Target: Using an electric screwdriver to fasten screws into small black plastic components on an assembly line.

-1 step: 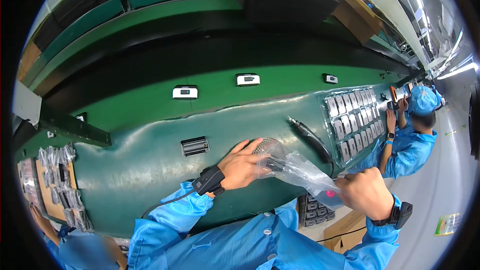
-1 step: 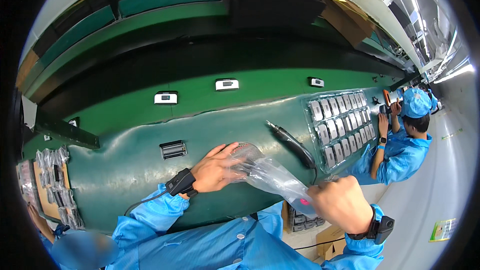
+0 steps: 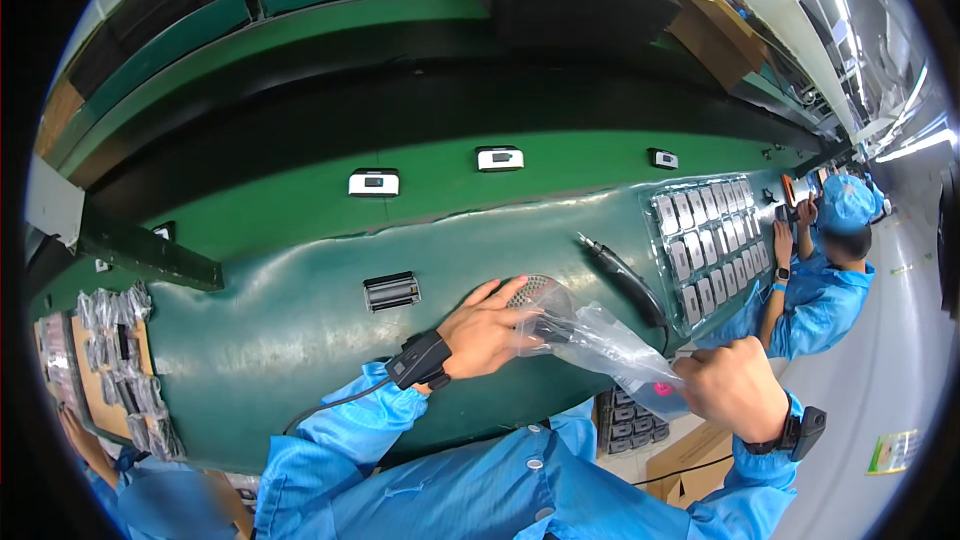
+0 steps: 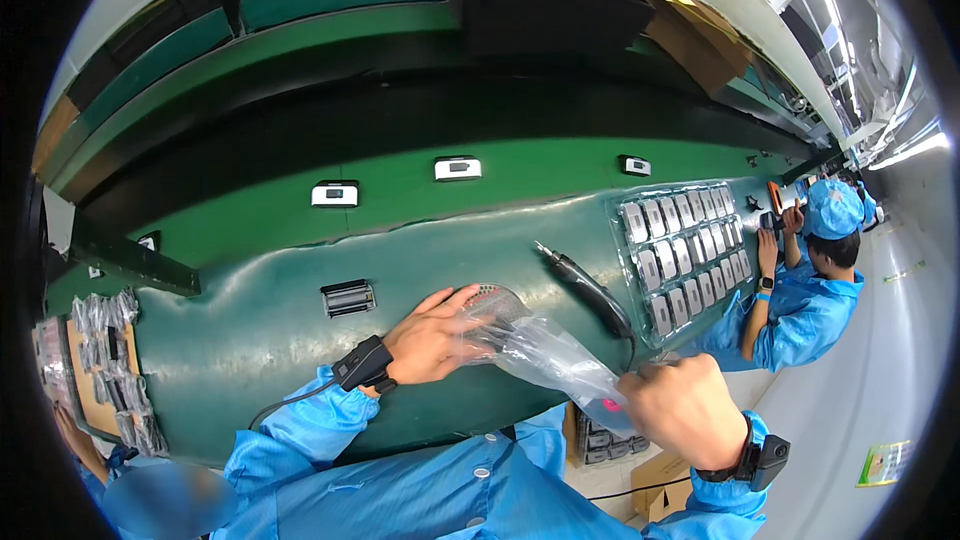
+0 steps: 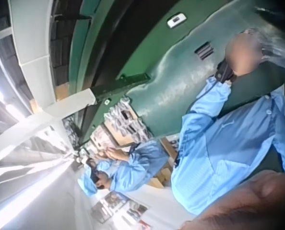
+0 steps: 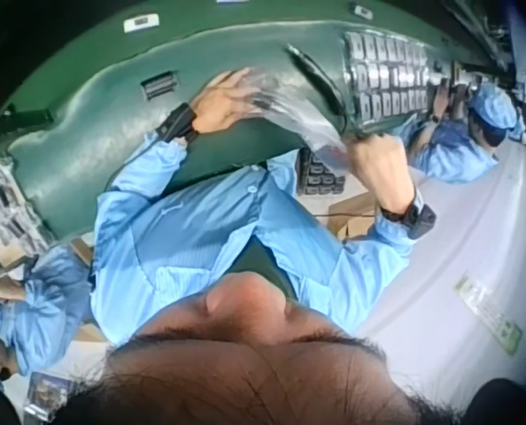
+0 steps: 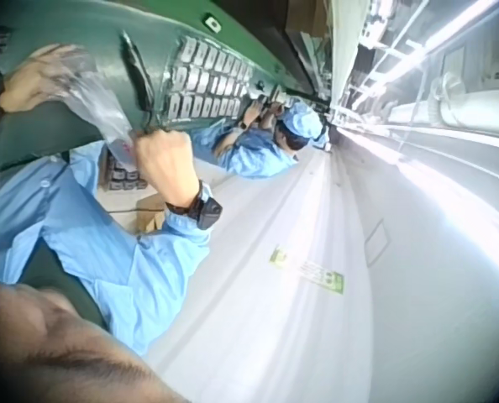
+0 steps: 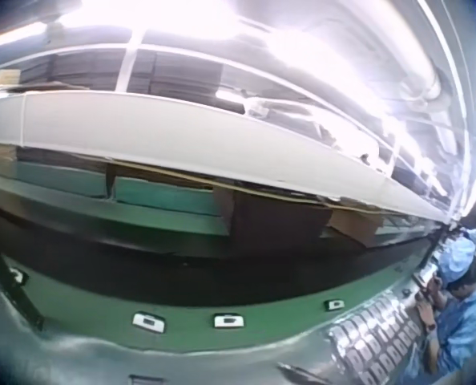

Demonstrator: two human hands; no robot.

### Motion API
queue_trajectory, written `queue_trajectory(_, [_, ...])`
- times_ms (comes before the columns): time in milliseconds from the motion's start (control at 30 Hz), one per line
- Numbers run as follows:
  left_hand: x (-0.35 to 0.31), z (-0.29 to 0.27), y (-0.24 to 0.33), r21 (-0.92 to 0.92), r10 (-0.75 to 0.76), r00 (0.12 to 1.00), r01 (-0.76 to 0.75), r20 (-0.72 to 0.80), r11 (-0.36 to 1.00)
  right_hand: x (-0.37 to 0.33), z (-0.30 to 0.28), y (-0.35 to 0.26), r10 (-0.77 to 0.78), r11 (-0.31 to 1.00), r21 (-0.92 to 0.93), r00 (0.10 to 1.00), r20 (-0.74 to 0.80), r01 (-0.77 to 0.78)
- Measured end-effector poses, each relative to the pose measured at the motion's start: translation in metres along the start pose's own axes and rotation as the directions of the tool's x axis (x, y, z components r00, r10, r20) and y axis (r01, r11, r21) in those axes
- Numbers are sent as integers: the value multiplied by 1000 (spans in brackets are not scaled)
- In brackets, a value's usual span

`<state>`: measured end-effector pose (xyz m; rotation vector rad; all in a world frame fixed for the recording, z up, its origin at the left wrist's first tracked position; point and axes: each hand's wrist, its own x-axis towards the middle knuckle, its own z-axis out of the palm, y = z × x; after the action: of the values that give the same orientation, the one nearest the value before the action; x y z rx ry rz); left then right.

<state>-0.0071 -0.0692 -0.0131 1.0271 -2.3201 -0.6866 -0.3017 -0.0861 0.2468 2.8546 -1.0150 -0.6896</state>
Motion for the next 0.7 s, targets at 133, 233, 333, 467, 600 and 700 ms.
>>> queue_trajectory(133, [-1,-1,3,13,23,999,-22,-43,1000,-6,0,0,27,1000,13,1000,-13,-27])
queue_trajectory(233, [-2,0,3,16,18,999,-17,-47,1000,-6,-4,-1,30,1000,9,1000,-6,-30])
queue_trajectory(333, [-2,0,2,16,-8,1000,8,5,1000,-6,-5,0,31,1000,-8,1000,5,-30])
queue_trajectory(467, [0,1,4,-8,-13,1000,13,-8,1000,-8,-15,-1,54,998,-15,998,25,-53])
queue_trajectory(600, [2,1,6,4,-20,1000,20,7,1000,-10,-19,2,85,996,5,996,12,-85])
queue_trajectory(700, [1,4,4,-12,-21,999,21,-33,1000,-7,-19,2,81,997,8,997,1,-81])
